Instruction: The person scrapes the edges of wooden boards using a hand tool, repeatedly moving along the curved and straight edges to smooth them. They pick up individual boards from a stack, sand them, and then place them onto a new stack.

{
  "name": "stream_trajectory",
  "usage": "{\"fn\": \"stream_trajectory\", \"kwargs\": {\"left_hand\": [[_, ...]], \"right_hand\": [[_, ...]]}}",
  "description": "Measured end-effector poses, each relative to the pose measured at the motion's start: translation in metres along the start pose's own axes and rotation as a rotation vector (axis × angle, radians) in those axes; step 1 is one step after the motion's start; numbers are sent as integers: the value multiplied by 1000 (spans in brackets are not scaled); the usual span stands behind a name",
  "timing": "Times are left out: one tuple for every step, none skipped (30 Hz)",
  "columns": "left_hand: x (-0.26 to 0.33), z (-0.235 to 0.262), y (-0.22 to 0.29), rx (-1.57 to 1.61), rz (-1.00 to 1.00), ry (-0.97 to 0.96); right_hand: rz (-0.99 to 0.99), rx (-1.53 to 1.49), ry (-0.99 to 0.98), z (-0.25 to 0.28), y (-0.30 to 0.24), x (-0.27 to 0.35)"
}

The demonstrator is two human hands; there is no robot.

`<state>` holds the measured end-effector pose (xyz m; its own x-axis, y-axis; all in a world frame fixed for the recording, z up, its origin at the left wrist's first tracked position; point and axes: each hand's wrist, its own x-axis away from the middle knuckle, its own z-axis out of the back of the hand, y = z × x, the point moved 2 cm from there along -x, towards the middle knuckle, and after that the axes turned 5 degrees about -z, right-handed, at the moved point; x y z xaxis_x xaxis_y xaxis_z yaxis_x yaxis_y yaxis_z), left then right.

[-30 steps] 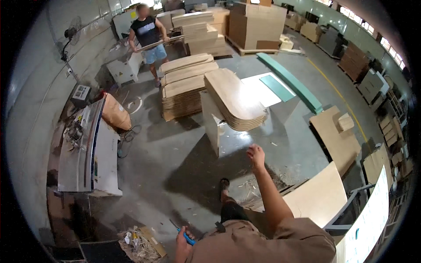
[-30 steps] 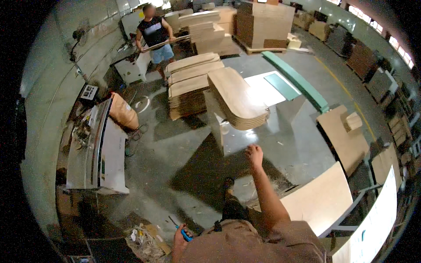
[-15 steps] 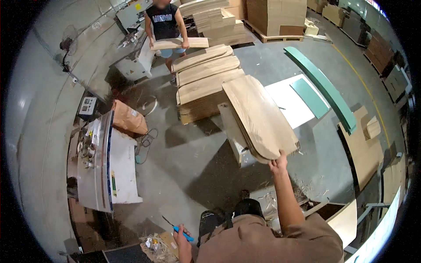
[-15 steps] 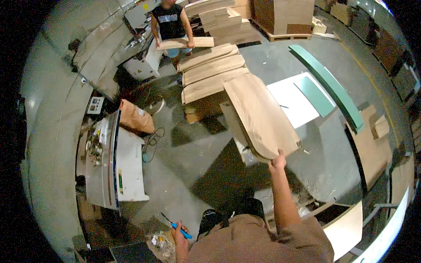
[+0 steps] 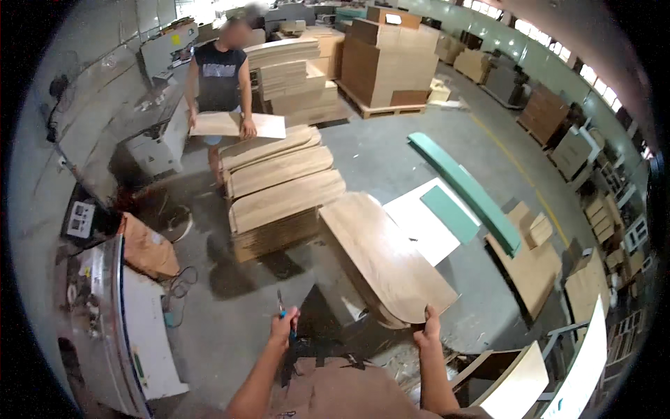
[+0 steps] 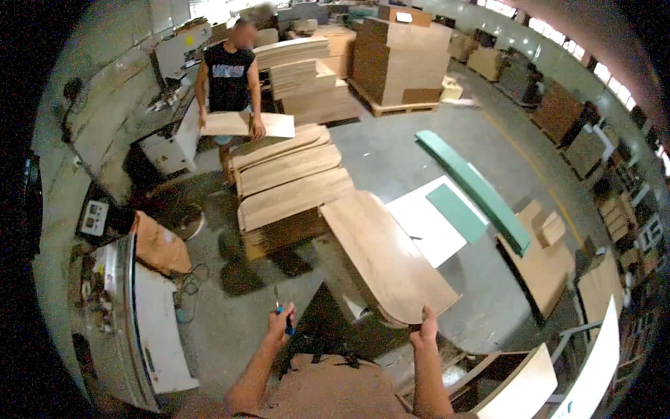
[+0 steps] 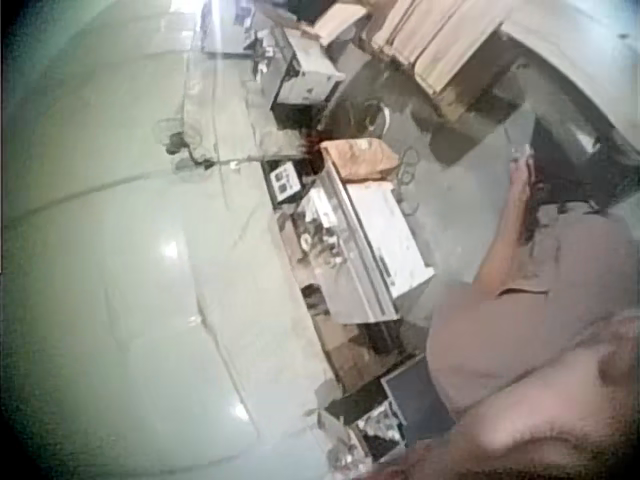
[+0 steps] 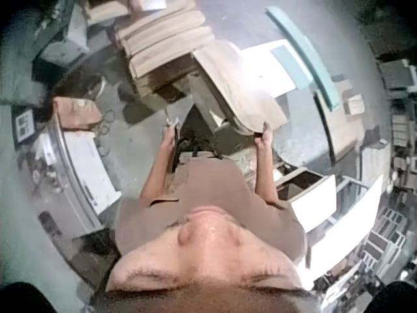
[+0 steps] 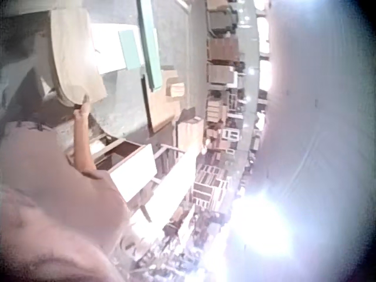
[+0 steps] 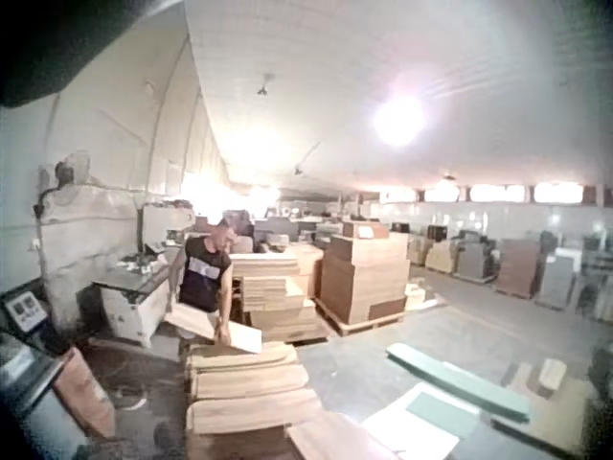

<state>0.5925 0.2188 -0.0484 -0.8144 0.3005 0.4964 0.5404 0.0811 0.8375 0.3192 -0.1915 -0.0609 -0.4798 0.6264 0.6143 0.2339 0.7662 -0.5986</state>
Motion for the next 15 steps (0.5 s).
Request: {"fn": "stream_trajectory", "kwargs": {"left_hand": [[-31,-15,18,17,14,-71],[-63,-23,38,46,-60,-85],[-99,-34,57,79,-138,-99],[-139,-66,69,114,-65,-139],[-183,-76,85,69,-128,-105],[-223,-86,106,44,-112,-128],[-250,-102,119,23,-84,-160],[-261,-131,125,-32,-47,-103],[-267,-154,126,-92,-17,-48],[-291,-151,136,-42,-60,-95],[-297,-165,135,-28,-65,-125],[-301,-162,126,-63,-109,-100],[-303,-151,114,-102,-154,-68],[-311,-145,109,-173,-291,8],[-322,-137,109,-240,-436,97]], "right_hand": [[34,3,1,-11,3,11],[44,-11,4,-42,15,33],[56,-23,3,-76,17,55],[107,-30,12,-71,10,55],[100,-29,9,-85,16,59],[95,-80,-30,-100,23,63],[99,-128,-54,-104,26,70],[120,-188,25,-94,21,77],[147,-181,54,-81,22,89],[172,-135,44,-81,35,98],[220,-80,47,-76,35,104],[231,-47,99,-81,42,124],[234,-17,150,-95,48,160],[181,-63,77,-81,52,172],[264,17,91,-57,59,173]]}}
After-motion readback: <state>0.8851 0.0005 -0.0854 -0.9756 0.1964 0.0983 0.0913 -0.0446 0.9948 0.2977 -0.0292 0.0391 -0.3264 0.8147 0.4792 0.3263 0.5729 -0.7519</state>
